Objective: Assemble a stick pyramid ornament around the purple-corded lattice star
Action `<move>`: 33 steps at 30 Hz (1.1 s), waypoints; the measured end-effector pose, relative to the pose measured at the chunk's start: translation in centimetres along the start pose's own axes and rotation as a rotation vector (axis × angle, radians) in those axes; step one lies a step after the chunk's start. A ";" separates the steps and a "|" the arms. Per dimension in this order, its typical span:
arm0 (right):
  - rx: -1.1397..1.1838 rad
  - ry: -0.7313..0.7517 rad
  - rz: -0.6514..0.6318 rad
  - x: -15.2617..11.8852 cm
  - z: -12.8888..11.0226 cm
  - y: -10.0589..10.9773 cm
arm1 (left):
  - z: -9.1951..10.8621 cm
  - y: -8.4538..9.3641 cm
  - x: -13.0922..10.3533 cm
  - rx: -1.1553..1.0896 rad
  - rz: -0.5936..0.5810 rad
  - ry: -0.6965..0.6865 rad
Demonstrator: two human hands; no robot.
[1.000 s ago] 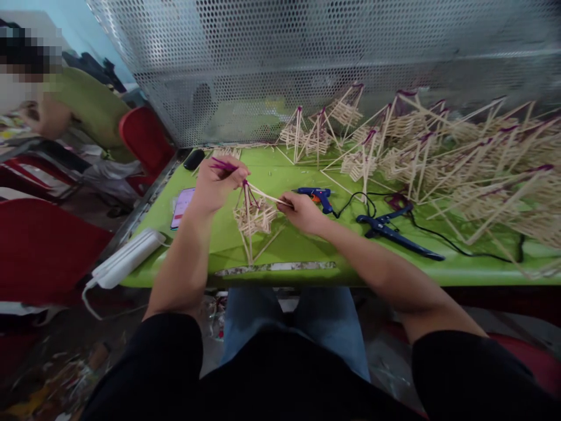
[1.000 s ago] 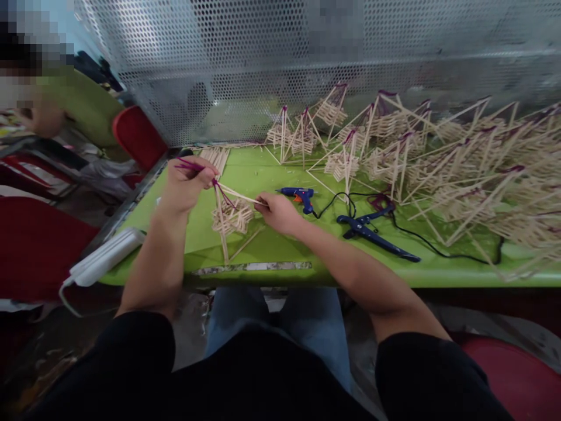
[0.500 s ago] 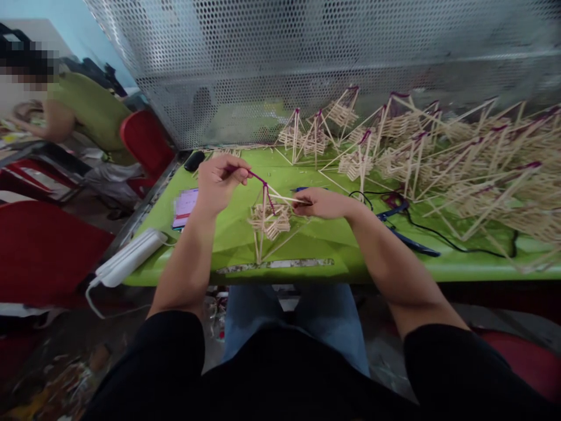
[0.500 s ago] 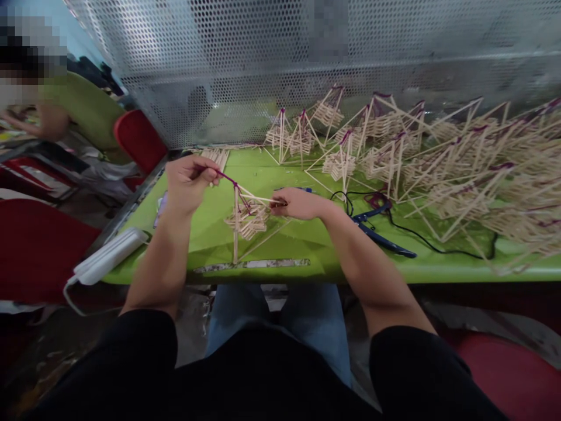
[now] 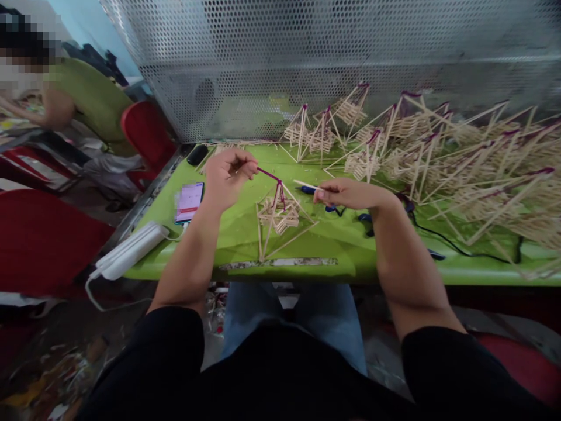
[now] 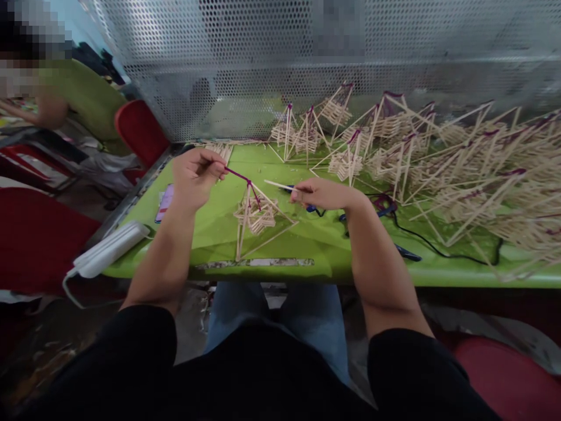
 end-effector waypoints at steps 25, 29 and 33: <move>0.496 0.200 0.832 0.9 -3.7 -1.9 | 3.9 0.9 -1.4 0.038 0.281 -0.246; 0.544 0.283 0.880 0.2 -4.2 -1.8 | 4.9 0.8 -1.2 -0.016 0.335 -0.298; 0.634 0.357 0.879 -1.1 -6.0 -2.6 | 6.8 -1.1 -3.0 0.099 0.305 -0.475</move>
Point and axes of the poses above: each hand's wrist, its own x-axis towards the middle knuckle, its own y-axis out of the back of the hand, z = x × y, the point moved 4 cm from there along x, towards the middle knuckle, and after that the axes turned 7 degrees about z, right-handed, at the moved point
